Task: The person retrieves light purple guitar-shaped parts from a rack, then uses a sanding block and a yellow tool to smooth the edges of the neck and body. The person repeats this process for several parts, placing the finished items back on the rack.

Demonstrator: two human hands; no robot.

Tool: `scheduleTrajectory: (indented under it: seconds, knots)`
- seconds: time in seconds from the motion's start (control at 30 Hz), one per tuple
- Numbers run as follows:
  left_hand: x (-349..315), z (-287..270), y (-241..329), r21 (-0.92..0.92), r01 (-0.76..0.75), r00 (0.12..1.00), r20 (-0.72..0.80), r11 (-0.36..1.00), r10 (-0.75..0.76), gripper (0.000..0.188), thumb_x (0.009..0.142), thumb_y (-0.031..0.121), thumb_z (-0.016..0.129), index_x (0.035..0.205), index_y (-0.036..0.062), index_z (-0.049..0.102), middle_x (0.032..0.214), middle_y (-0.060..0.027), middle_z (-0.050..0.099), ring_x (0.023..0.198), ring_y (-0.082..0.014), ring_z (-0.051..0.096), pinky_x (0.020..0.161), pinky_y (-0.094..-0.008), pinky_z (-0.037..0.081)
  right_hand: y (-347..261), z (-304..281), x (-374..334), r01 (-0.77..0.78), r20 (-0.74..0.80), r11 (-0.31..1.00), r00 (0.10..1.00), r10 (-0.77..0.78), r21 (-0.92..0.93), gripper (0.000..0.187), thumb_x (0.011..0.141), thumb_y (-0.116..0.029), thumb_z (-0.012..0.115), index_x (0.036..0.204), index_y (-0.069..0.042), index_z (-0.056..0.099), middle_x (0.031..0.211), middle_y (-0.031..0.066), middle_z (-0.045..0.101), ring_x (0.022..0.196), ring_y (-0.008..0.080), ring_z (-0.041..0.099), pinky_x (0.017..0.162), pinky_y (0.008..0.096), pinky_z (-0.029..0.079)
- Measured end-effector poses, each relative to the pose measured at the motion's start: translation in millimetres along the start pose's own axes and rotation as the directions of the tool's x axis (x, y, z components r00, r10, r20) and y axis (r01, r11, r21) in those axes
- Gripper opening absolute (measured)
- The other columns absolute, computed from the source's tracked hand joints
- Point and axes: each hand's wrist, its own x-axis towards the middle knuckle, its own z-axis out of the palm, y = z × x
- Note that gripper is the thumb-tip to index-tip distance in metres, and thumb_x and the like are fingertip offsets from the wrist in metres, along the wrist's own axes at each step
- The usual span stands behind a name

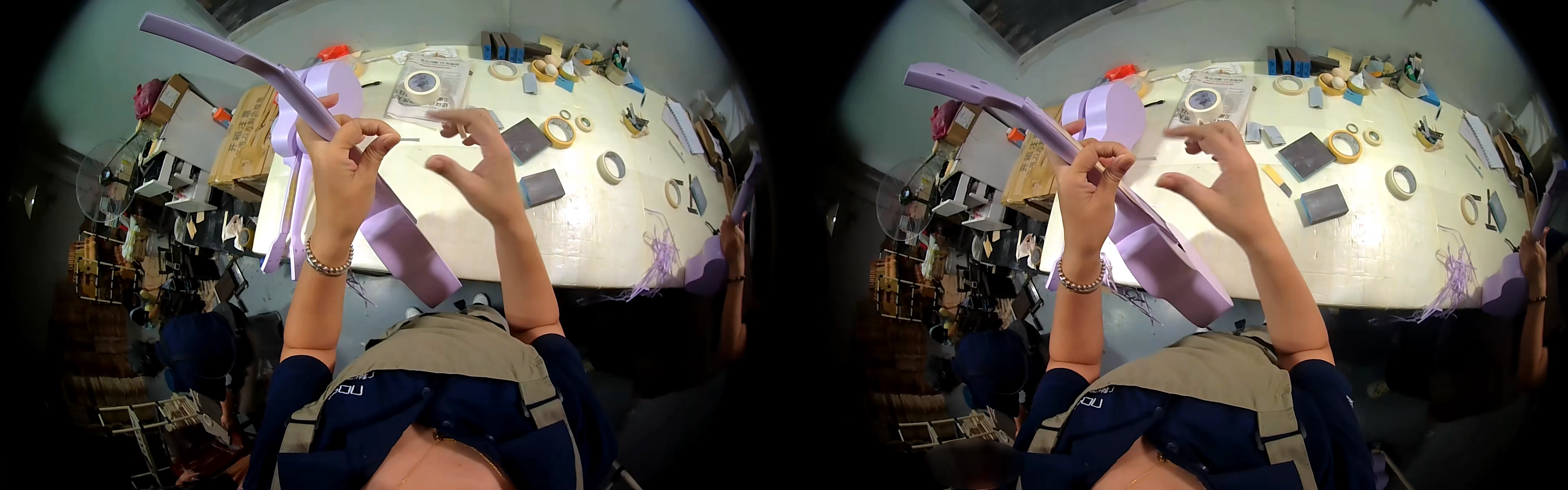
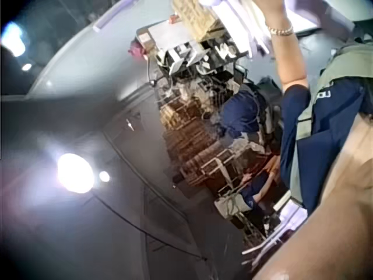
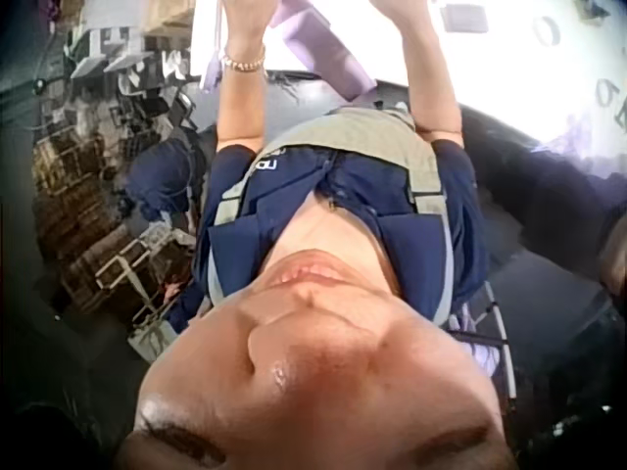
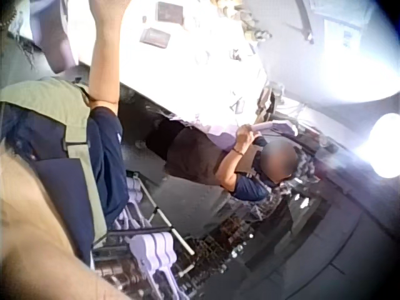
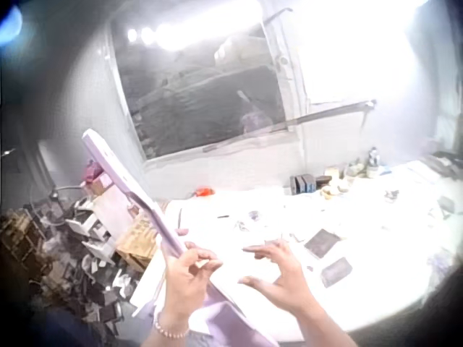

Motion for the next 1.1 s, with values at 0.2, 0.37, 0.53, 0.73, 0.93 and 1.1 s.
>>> scheduleTrajectory:
  seconds: [0.2, 0.37, 0.53, 0.73, 0.93, 1.1]
  knots:
    - [-0.3, 0.7, 3.4, 0.013, 0.025, 1.0, 0.006, 1.0, -0.025, 0.017, 0.077, 0.01, 0.069, 0.093, 0.0104, 0.065, 0.107, -0.008, 0.038, 0.081, -0.0121, 0.042, 0.06, -0.0218, 0.041, 0.9, 19.1, 10.3, 0.087, -0.157, 0.986, 0.982, -0.109, -0.14, 0.019, 0.068, -0.01, 0.075, 0.082, -0.002, 0.064, 0.086, 0.0078, 0.05, 0.084, 0.0223, 0.053, 0.073, 0.0312, 0.044]
    - [-1.2, 4.5, 11.6, 0.025, -0.004, 1.0, 0.013, 1.0, 0.003, 0.047, 0.078, 0.0, 0.063, 0.123, 0.0115, 0.055, 0.11, -0.0193, 0.037, 0.094, -0.0264, 0.038, 0.074, -0.0312, 0.043, -10.7, 8.0, 37.0, 0.078, -0.139, 0.987, 0.985, -0.097, -0.137, 0.014, 0.073, -0.003, 0.069, 0.082, 0.002, 0.058, 0.092, 0.0105, 0.051, 0.083, 0.0226, 0.053, 0.073, 0.0313, 0.044]
    - [-3.7, 5.4, 13.6, 0.02, 0.005, 0.999, 0.052, 1.0, -0.006, 0.045, 0.076, -0.002, 0.063, 0.12, 0.0087, 0.056, 0.12, -0.0235, 0.031, 0.112, -0.0349, 0.034, 0.08, -0.0363, 0.044, -68.1, 20.4, 79.1, 0.24, 0.074, 0.969, 0.967, -0.244, 0.061, 0.016, 0.078, -0.009, 0.066, 0.087, 0.0, 0.056, 0.098, 0.0104, 0.051, 0.085, 0.0218, 0.052, 0.076, 0.0305, 0.042]
    - [-3.9, 6.0, 19.4, 0.068, 0.013, 1.0, -0.006, 0.998, -0.012, 0.024, 0.074, -0.001, 0.066, 0.097, 0.0005, 0.062, 0.098, -0.0134, 0.043, 0.095, -0.0282, 0.039, 0.079, -0.0323, 0.039, -93.4, 35.9, 120.3, 0.532, 0.174, 0.839, 0.842, -0.511, -0.111, 0.018, 0.079, -0.017, 0.065, 0.088, -0.003, 0.058, 0.095, 0.0094, 0.054, 0.085, 0.0221, 0.053, 0.074, 0.0308, 0.041]
    - [-3.8, 8.4, 23.3, 0.123, -0.017, 1.0, 0.002, 0.992, 0.017, 0.037, 0.074, -0.003, 0.065, 0.11, 0.0039, 0.062, 0.105, -0.012, 0.038, 0.084, -0.0213, 0.039, 0.075, -0.0292, 0.04, -108.3, 39.2, 129.7, 0.511, 0.163, 0.819, 0.859, -0.485, -0.261, 0.028, 0.073, -0.028, 0.072, 0.079, -0.003, 0.061, 0.087, 0.0145, 0.055, 0.085, 0.0283, 0.055, 0.072, 0.0347, 0.045]
    - [-5.2, 6.9, 16.5, 0.105, -0.027, 1.0, 0.008, 0.994, 0.026, 0.045, 0.074, -0.006, 0.063, 0.116, 0.0085, 0.06, 0.11, -0.0108, 0.035, 0.08, -0.0176, 0.039, 0.072, -0.0275, 0.042, -84.7, 35.5, 136.5, 0.361, -0.01, 0.853, 0.919, -0.394, -0.376, 0.017, 0.082, -0.014, 0.064, 0.094, -0.003, 0.057, 0.092, 0.0054, 0.057, 0.084, 0.0155, 0.053, 0.075, 0.0292, 0.042]
